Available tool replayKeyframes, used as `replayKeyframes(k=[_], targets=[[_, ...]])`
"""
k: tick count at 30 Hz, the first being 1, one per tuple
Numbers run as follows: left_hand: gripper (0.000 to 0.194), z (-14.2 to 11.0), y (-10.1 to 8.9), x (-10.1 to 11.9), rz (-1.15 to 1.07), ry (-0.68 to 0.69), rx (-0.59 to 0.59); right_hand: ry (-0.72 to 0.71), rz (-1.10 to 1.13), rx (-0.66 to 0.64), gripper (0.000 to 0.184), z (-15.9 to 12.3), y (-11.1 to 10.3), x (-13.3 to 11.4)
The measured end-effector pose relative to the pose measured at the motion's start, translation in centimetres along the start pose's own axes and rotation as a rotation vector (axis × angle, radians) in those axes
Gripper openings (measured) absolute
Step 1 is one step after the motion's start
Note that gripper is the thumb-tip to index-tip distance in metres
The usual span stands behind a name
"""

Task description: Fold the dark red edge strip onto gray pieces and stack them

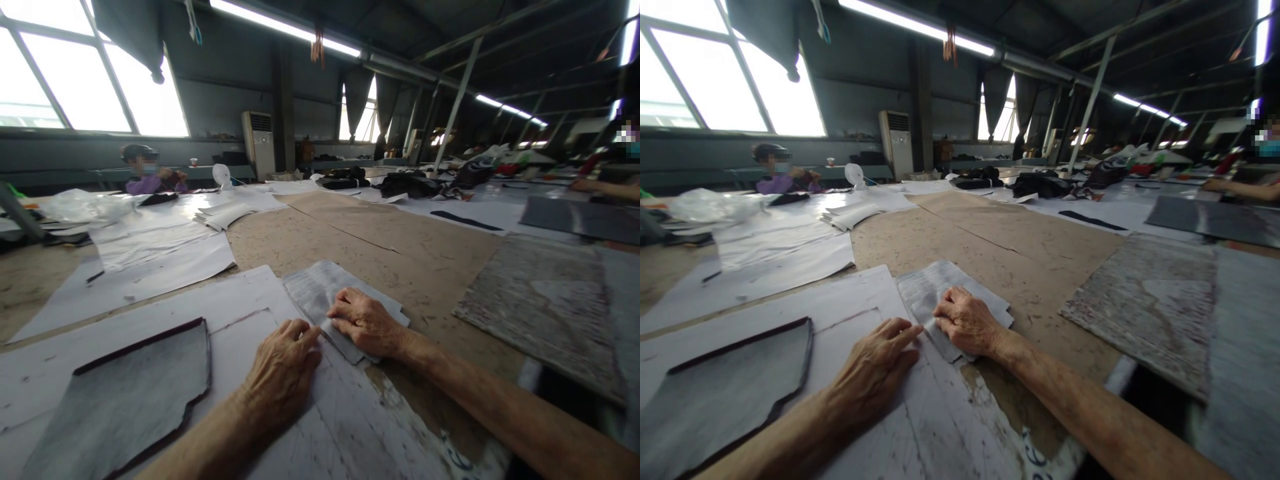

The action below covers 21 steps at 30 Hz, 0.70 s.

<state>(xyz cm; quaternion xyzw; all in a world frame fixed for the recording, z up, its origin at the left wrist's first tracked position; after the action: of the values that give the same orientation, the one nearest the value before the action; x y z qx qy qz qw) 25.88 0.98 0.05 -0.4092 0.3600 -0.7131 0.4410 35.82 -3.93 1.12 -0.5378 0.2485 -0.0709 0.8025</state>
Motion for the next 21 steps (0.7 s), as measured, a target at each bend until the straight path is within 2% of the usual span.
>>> replayKeyframes(k=[2,5,12,21], targets=[[0.028,0.3,0.2,-0.2,0.015,0.004,-0.007,0.013,0.047,0.014,0.004,-0.1,-0.1,0.3],[0.028,0.3,0.4,-0.3,0.036,0.013,-0.012,0.054,0.107,0.018,0.011,0.1,0.1,0.8],[0.035,0.1,0.6,-0.4,0.081,-0.019,-0.026,0.149,0.279,-0.068,0.021,1.2,0.8,1.9],[0.031,0.4,0.5,-0.3,0.111,-0.057,-0.046,0.420,0.683,-0.090,0.022,0.9,0.9,5.3]])
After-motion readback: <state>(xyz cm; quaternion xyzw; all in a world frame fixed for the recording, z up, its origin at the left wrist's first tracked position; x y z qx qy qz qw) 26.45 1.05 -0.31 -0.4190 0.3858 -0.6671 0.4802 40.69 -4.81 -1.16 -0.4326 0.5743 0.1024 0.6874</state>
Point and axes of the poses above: each hand's wrist, its own z-axis towards the middle knuckle, its own y-axis out of the palm, x = y × z, the point moved 9 cm from there along z, towards the middle knuckle, and after that the axes turned 12 degrees about y, right-handed, at the moved point
